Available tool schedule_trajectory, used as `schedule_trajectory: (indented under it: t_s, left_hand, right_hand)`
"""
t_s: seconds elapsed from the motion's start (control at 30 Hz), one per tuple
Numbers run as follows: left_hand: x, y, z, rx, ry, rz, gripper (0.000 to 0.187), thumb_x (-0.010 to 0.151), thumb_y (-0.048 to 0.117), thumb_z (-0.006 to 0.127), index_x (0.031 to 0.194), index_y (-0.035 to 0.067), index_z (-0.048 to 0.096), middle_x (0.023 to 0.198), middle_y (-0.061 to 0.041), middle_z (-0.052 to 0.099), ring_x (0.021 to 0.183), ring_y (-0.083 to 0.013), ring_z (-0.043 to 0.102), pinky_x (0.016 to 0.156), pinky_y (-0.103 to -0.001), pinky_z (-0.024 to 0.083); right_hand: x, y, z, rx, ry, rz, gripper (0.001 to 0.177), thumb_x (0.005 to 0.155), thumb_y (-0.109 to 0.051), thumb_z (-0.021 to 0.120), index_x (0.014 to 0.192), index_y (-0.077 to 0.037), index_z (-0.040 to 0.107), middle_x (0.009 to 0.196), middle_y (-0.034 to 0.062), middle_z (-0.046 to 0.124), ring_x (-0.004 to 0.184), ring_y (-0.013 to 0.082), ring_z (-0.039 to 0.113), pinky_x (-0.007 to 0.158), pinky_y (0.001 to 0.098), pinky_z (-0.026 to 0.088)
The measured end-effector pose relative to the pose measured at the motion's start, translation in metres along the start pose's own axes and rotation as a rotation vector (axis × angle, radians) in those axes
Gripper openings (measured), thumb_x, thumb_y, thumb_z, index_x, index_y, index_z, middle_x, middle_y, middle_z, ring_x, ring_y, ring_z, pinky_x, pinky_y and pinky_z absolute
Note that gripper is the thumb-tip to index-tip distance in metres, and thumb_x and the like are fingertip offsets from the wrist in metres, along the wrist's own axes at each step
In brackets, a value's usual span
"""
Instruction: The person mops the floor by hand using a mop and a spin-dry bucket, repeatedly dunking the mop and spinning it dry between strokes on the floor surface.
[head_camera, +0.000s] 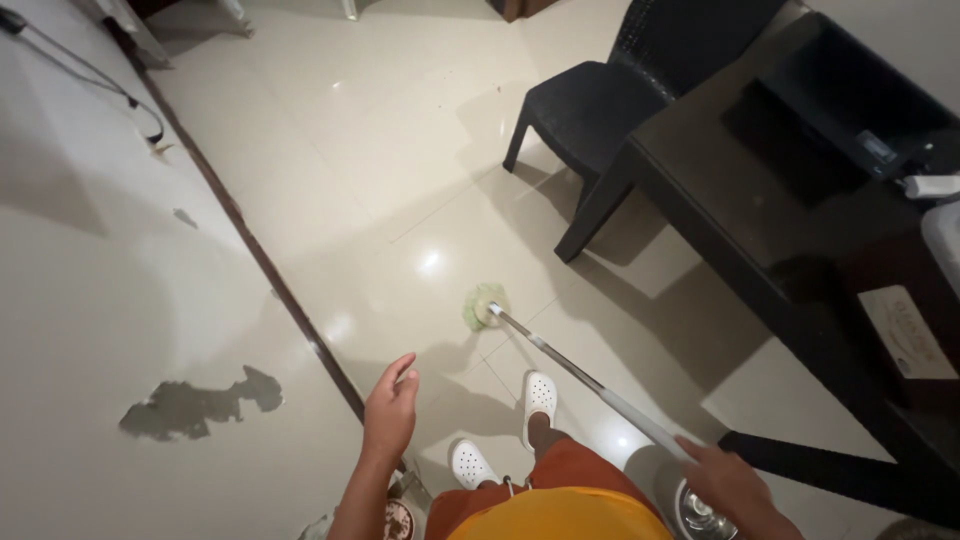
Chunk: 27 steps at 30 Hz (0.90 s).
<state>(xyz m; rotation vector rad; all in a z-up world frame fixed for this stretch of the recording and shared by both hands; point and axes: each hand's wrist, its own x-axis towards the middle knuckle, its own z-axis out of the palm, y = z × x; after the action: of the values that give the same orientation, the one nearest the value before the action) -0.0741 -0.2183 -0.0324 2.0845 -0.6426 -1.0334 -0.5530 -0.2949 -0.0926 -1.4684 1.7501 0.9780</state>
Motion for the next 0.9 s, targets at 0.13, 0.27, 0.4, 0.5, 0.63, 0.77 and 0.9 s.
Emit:
schedule_trajectory:
  t_s: [0.13,0.27,0.4,0.5,0.63,0.77,0.9]
  left_hand:
    - [0.009,0.014,0.016,0.024,-0.005,-0.041,0.044,0.097,0.031,0.056,0.139,0.019,0.064,0.107,-0.012,0.076,0.093,-0.0186,0.067,0.088,-0.031,0.051]
    - [0.019,0.031,0.035,0.003,0.0,0.02,0.044,0.097,0.032,0.057,0.138,0.018,0.064,0.107,-0.011,0.076,0.095,-0.0177,0.068,0.089,-0.03,0.05]
    - [0.021,0.052,0.056,0.008,-0.002,0.067,0.043,0.097,0.032,0.058,0.137,0.017,0.066,0.105,-0.012,0.075,0.096,-0.0179,0.066,0.088,-0.03,0.05]
    - [0.022,0.067,0.064,0.017,-0.019,-0.028,0.045,0.099,0.033,0.057,0.141,0.019,0.064,0.102,-0.016,0.073,0.09,-0.0222,0.061,0.086,-0.033,0.051]
    - [0.024,0.067,0.074,0.007,-0.012,0.022,0.043,0.098,0.033,0.055,0.138,0.018,0.064,0.112,-0.011,0.075,0.101,-0.0176,0.066,0.093,-0.032,0.049]
    - [0.037,0.061,0.086,0.068,-0.029,-0.03,0.044,0.098,0.034,0.054,0.139,0.019,0.064,0.118,-0.011,0.075,0.107,-0.0199,0.068,0.097,-0.033,0.049]
    - [0.052,0.056,0.099,0.086,-0.062,-0.041,0.045,0.097,0.034,0.054,0.138,0.018,0.064,0.12,-0.009,0.075,0.107,-0.0206,0.069,0.096,-0.034,0.05]
  right_hand:
    - [-0.002,-0.017,-0.007,0.022,-0.047,0.057,0.058,0.103,-0.042,0.047,0.159,-0.044,0.037,0.132,0.0069,0.067,0.121,0.0206,0.065,0.106,0.0381,0.052]
    - [0.046,-0.076,-0.014,-0.126,0.116,-0.205,0.059,0.102,-0.031,0.045,0.159,-0.037,0.032,0.128,0.0039,0.066,0.117,0.0227,0.063,0.099,0.0406,0.053]
    - [0.097,-0.168,-0.069,0.009,0.2,-0.248,0.059,0.099,-0.029,0.045,0.157,-0.036,0.036,0.138,0.0078,0.06,0.126,0.0284,0.06,0.101,0.046,0.052]
    - [0.105,-0.202,-0.119,0.003,0.252,-0.348,0.053,0.1,-0.027,0.044,0.153,-0.03,0.048,0.135,0.0085,0.067,0.125,0.0312,0.062,0.103,0.0465,0.052]
    - [0.124,-0.166,-0.124,-0.007,0.26,-0.33,0.054,0.097,-0.026,0.048,0.15,-0.032,0.048,0.139,0.0076,0.062,0.128,0.0304,0.059,0.106,0.0454,0.049]
    - [0.142,-0.045,-0.065,-0.054,0.19,-0.226,0.049,0.102,-0.037,0.048,0.151,-0.036,0.047,0.131,0.0105,0.067,0.119,0.0294,0.065,0.102,0.0446,0.052]
    - [0.111,0.093,-0.01,0.205,0.018,-0.066,0.059,0.099,-0.044,0.051,0.156,-0.04,0.041,0.14,0.0087,0.065,0.13,0.0262,0.064,0.113,0.0402,0.05]
